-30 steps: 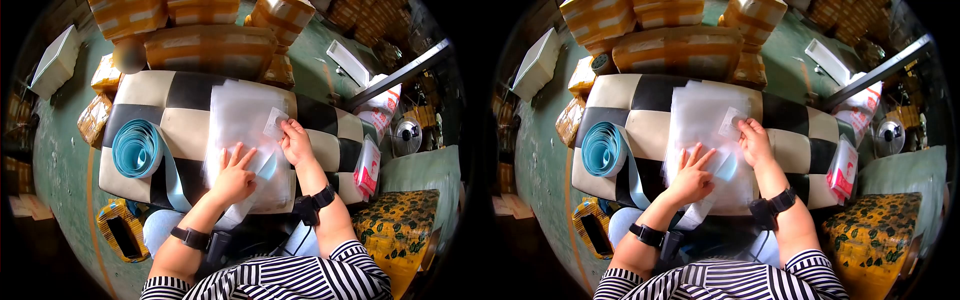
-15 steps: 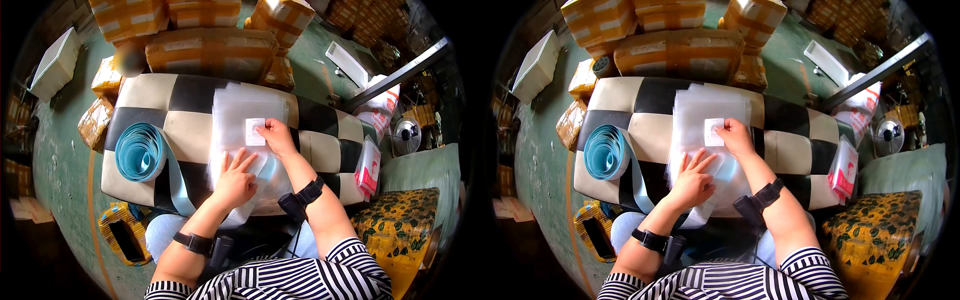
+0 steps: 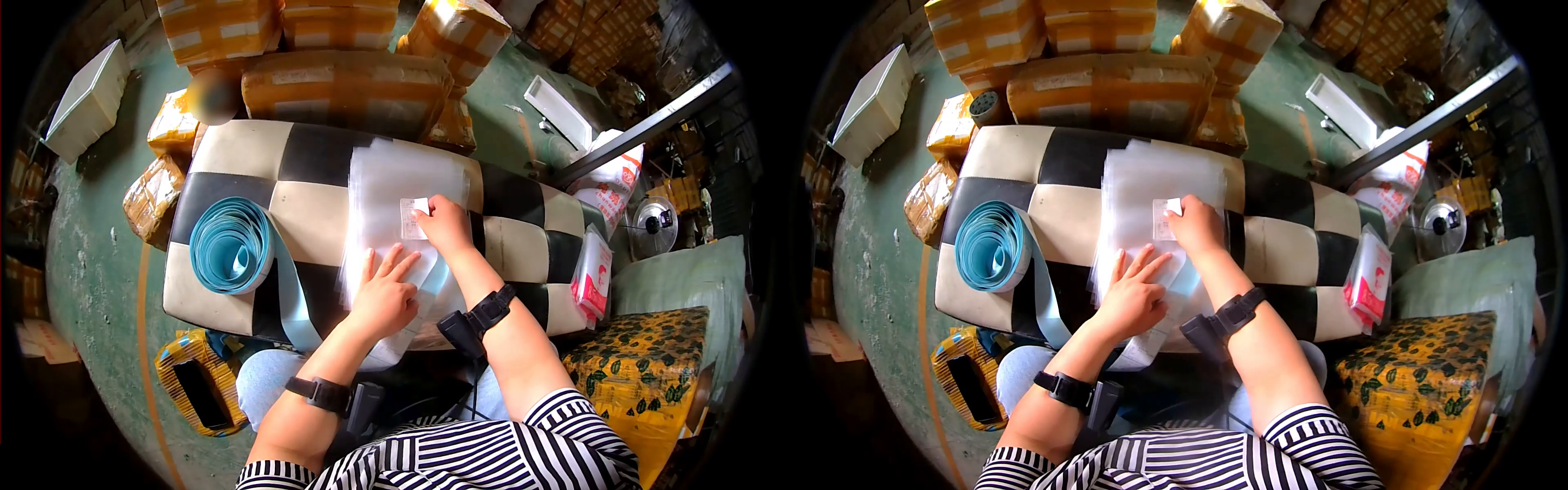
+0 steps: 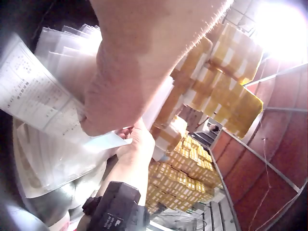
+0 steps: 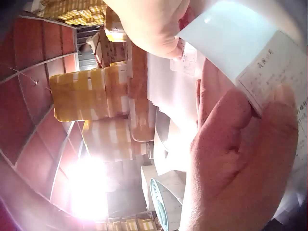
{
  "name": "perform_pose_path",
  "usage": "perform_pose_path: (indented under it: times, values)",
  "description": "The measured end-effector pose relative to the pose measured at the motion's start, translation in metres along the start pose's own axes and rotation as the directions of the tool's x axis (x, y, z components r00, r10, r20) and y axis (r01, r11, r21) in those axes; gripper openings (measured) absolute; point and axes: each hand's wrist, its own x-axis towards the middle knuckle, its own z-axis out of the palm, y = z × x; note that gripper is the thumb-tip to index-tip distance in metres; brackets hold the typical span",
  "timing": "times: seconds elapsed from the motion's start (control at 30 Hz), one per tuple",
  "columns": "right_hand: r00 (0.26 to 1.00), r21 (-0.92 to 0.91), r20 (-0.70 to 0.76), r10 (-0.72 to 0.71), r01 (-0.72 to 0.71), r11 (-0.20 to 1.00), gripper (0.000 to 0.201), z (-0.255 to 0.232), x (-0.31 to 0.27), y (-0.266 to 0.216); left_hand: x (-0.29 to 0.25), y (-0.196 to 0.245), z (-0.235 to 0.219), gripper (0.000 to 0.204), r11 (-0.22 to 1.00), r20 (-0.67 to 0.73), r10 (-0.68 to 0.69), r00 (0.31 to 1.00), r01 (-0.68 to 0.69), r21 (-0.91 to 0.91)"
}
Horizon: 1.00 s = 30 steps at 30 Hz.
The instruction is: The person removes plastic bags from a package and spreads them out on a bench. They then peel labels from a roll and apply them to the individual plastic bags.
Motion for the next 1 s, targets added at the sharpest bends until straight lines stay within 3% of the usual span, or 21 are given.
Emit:
perform_pose_path:
  times: [0.07,0.17,0.27,0.3,0.37,0.4,0.5,0.53,0.57,0.63,0.67,0.7,0.87,0.97,1.0]
  values:
    - [0.996,-0.157,-0.064,-0.057,0.046,0.987,0.035,0.000,-0.003,-0.004,0.000,0.000,0.001,0.012,1.000,-0.005,0.001,1.000,-0.001,-0.005]
    - [0.998,-0.343,-0.028,0.065,-0.070,0.937,0.032,-0.013,-0.005,-0.012,0.000,0.000,0.001,0.012,1.000,-0.009,0.000,1.000,0.000,-0.003]
    - [0.971,-0.088,-0.113,-0.210,0.201,0.976,0.035,-0.015,-0.006,0.009,0.000,-0.001,0.000,0.013,1.000,-0.008,0.005,1.000,-0.004,0.008]
    - [0.922,-0.165,-0.061,-0.383,0.369,0.915,0.037,-0.014,-0.008,0.010,-0.001,-0.001,0.000,0.014,1.000,-0.007,0.009,1.000,-0.009,0.010]
    - [0.741,-0.279,0.083,-0.666,0.659,0.698,0.040,-0.008,-0.019,0.009,-0.003,0.001,0.001,0.014,1.000,0.013,0.014,1.000,-0.014,0.009]
    - [0.802,-0.258,0.168,-0.573,0.597,0.760,0.048,-0.007,-0.029,0.004,-0.004,0.004,-0.002,0.014,1.000,0.033,0.019,0.999,-0.019,0.009]
    - [0.775,-0.262,0.042,-0.631,0.618,0.741,0.048,0.001,-0.026,0.018,-0.006,0.002,-0.002,0.014,0.999,0.004,0.035,0.999,-0.035,0.009]
    - [0.750,-0.356,-0.032,-0.661,0.609,0.709,0.057,0.001,-0.021,0.023,-0.006,0.001,-0.001,0.014,0.999,-0.016,0.043,0.999,-0.043,0.008]
    - [0.831,-0.303,-0.179,-0.526,0.462,0.834,0.062,-0.004,-0.020,0.027,-0.006,0.001,-0.002,0.014,0.999,-0.019,0.036,0.999,-0.036,0.000]
    - [0.886,-0.121,-0.420,-0.195,0.158,0.980,0.071,-0.019,-0.018,0.039,-0.005,0.001,-0.002,0.013,1.000,-0.035,0.010,0.999,-0.011,-0.022]
    - [0.906,-0.123,-0.422,-0.047,-0.006,0.992,0.082,-0.015,-0.016,0.054,-0.005,0.001,-0.001,0.013,1.000,-0.028,0.008,1.000,-0.009,-0.016]
    - [0.956,0.013,-0.194,0.218,-0.220,0.975,0.074,-0.017,-0.017,0.063,-0.005,0.000,-0.002,0.014,1.000,-0.018,0.006,1.000,-0.006,-0.010]
    - [0.958,0.157,-0.013,0.285,-0.279,0.947,0.036,-0.014,-0.017,0.091,-0.003,0.002,-0.002,0.016,1.000,-0.013,0.013,1.000,-0.013,-0.012]
    - [0.979,0.199,-0.156,0.133,-0.101,0.975,0.023,-0.018,-0.025,0.097,-0.002,0.003,-0.004,0.017,0.999,-0.027,0.009,1.000,-0.010,-0.049]
    - [0.981,0.171,-0.132,0.139,-0.115,0.979,0.018,-0.024,-0.029,0.093,-0.002,0.002,-0.004,0.017,0.997,-0.040,-0.001,0.999,-0.002,-0.080]
